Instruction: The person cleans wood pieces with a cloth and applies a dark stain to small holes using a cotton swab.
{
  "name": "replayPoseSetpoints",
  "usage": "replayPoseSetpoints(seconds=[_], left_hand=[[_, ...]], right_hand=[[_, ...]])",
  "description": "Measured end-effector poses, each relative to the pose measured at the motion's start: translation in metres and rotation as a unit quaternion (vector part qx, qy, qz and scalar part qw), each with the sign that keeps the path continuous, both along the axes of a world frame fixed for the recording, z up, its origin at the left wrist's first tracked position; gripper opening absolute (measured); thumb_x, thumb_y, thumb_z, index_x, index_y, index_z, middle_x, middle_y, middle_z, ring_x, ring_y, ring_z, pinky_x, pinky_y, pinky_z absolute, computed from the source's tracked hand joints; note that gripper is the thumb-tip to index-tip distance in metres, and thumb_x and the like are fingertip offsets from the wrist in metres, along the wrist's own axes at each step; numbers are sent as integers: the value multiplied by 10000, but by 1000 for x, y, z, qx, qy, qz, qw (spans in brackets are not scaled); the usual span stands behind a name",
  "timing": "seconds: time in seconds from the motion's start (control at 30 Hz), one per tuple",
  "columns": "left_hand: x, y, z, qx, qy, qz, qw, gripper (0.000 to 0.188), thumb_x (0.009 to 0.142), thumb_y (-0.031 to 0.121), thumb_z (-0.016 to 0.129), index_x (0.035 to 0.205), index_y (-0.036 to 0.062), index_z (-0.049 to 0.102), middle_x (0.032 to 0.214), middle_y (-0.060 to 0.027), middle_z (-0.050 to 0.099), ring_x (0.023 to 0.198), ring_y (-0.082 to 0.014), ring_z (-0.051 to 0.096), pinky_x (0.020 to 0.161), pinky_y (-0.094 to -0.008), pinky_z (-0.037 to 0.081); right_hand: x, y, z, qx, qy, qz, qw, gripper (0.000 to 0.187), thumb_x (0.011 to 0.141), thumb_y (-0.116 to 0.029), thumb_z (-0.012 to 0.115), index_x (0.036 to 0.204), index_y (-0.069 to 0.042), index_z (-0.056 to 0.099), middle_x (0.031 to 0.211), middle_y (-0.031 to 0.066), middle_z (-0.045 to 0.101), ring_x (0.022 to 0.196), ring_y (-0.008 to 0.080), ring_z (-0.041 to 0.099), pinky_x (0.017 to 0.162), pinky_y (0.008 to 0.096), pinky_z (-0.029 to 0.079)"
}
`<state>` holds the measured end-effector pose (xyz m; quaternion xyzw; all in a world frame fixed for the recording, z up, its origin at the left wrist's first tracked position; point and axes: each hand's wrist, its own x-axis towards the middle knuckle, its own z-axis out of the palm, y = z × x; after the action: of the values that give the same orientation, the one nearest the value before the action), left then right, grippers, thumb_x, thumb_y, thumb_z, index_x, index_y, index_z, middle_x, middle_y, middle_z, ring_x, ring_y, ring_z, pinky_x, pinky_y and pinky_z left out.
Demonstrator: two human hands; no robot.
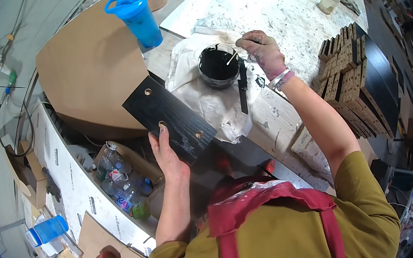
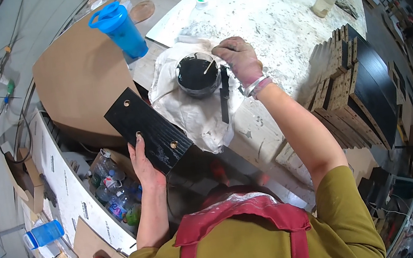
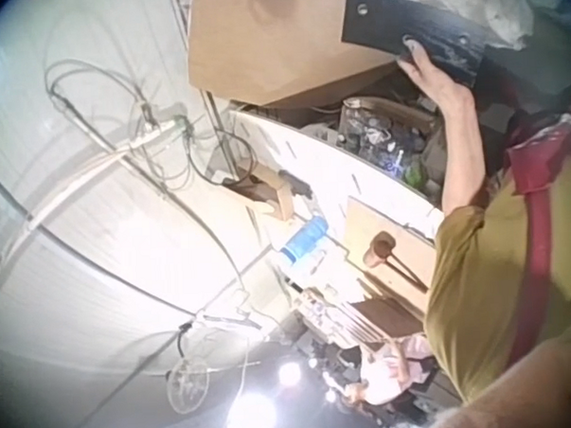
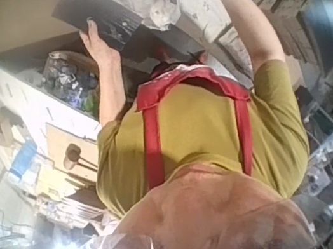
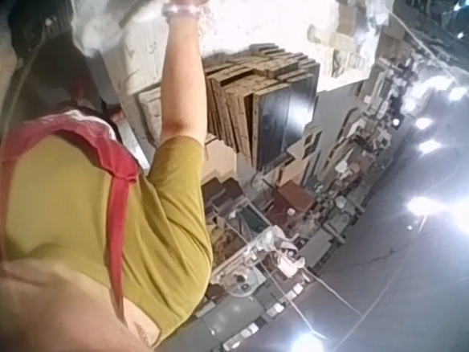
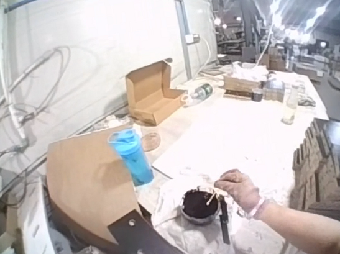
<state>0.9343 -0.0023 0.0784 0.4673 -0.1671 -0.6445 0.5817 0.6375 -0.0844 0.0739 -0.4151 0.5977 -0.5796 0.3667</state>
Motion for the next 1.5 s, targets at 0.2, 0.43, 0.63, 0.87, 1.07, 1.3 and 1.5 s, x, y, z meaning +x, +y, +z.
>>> replayPoseSetpoints(seconds=[0.2, 0.43, 0.63, 0.87, 1.07, 1.3, 1.5], left_hand=[[5, 1, -4, -14, 16, -22, 1000, 382, 922, 163, 556, 1286, 91, 470, 1188, -29, 576, 1053, -181, 581, 910, -329, 486], [-1, -11, 21, -23, 14, -20, 999, 391, 924, 160, 537, 1300, 90, 456, 1186, -41, 572, 1048, -185, 587, 905, -336, 495], [-6, -18, 44, -53, 41, -26, 997, 313, 928, 156, 533, 1230, 91, 482, 1103, -48, 588, 969, -182, 609, 827, -335, 528], [-23, -12, 49, -76, 47, -53, 995, 326, 922, 144, 526, 1240, 88, 485, 1111, -53, 595, 977, -184, 609, 838, -340, 525], [-26, -7, 51, -79, 40, -75, 993, 322, 938, 134, 527, 1253, 100, 467, 1130, -53, 578, 1011, -165, 577, 869, -319, 499], [-30, -4, 47, -82, 30, -74, 993, 311, 929, 138, 510, 1234, 84, 477, 1093, -66, 602, 958, -192, 618, 823, -345, 533], [-32, -3, 46, -80, 36, -69, 994, 306, 924, 136, 502, 1225, 80, 485, 1083, -73, 613, 930, -204, 639, 802, -354, 549]], right_hand=[[-9, 5, 6, 78, -223, -14, 972, 170, 871, -123, 580, 984, -27, 663, 938, 44, 692, 780, 94, 588, 653, 219, 404], [10, 37, 34, -37, -252, 56, 965, 234, 830, -91, 624, 1012, 55, 622, 1005, 111, 651, 934, 149, 591, 843, 265, 445], [77, 106, 95, -134, -2, 80, 988, 142, 775, -41, 659, 902, 21, 679, 1082, 113, 570, 1008, 174, 529, 854, 287, 442], [84, 117, 75, -135, -37, 124, 982, 153, 773, -54, 643, 900, 25, 676, 1086, 136, 562, 1001, 193, 522, 876, 310, 439], [80, 120, 76, -126, -20, 112, 985, 173, 774, -86, 641, 915, 4, 684, 1078, 128, 566, 1030, 204, 508, 888, 320, 430], [80, 125, 75, -117, 51, 116, 985, 156, 780, -82, 642, 912, -13, 689, 1052, 120, 578, 1035, 211, 514, 898, 327, 434], [82, 126, 75, -113, 76, 109, 985, 147, 772, -52, 651, 908, -10, 685, 1071, 121, 569, 960, 175, 545, 811, 282, 473]])
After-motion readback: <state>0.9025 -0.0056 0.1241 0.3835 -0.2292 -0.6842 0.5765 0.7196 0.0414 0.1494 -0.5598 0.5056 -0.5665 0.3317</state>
